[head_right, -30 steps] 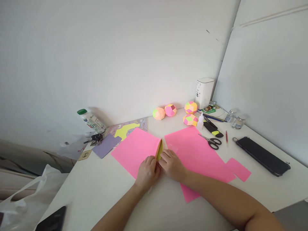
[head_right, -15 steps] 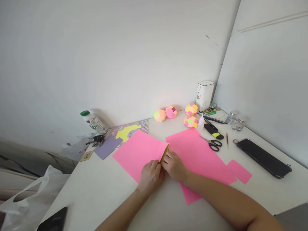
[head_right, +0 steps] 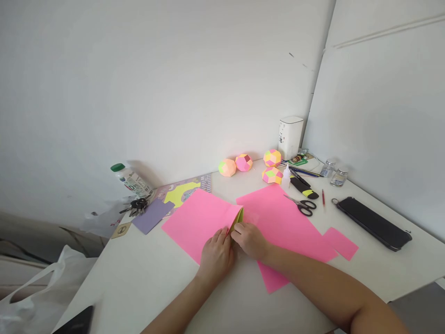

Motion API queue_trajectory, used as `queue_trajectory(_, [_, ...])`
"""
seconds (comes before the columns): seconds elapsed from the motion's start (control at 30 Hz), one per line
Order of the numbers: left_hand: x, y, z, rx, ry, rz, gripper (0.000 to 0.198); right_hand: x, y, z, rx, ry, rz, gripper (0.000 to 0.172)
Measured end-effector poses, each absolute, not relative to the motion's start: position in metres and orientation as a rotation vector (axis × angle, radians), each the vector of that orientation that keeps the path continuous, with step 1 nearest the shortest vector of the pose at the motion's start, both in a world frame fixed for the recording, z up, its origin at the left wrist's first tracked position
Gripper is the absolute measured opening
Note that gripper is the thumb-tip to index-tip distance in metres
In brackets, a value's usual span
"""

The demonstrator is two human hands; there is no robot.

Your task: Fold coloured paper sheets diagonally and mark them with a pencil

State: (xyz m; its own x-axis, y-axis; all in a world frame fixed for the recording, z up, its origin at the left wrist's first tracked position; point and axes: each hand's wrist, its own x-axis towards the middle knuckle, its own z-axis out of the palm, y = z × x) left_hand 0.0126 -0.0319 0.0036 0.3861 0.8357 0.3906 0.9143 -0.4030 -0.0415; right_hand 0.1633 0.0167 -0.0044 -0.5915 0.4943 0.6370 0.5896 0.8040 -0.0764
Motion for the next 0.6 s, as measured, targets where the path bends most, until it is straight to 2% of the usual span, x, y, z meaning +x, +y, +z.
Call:
queue_trajectory(0.2, [0.014,-0.034,0.009,-2.455,-1.661,-0.299,0.040,0.165,0.016,-0.006,-0.830,-2.344,-0.155,0.023])
queue_trajectory(0.6, [0.008,-0.033,0.038,-2.584,-1.942,-0.112,0.060,0.165,0.012,-0.001,-0.874,-2.394,-0.077,0.028])
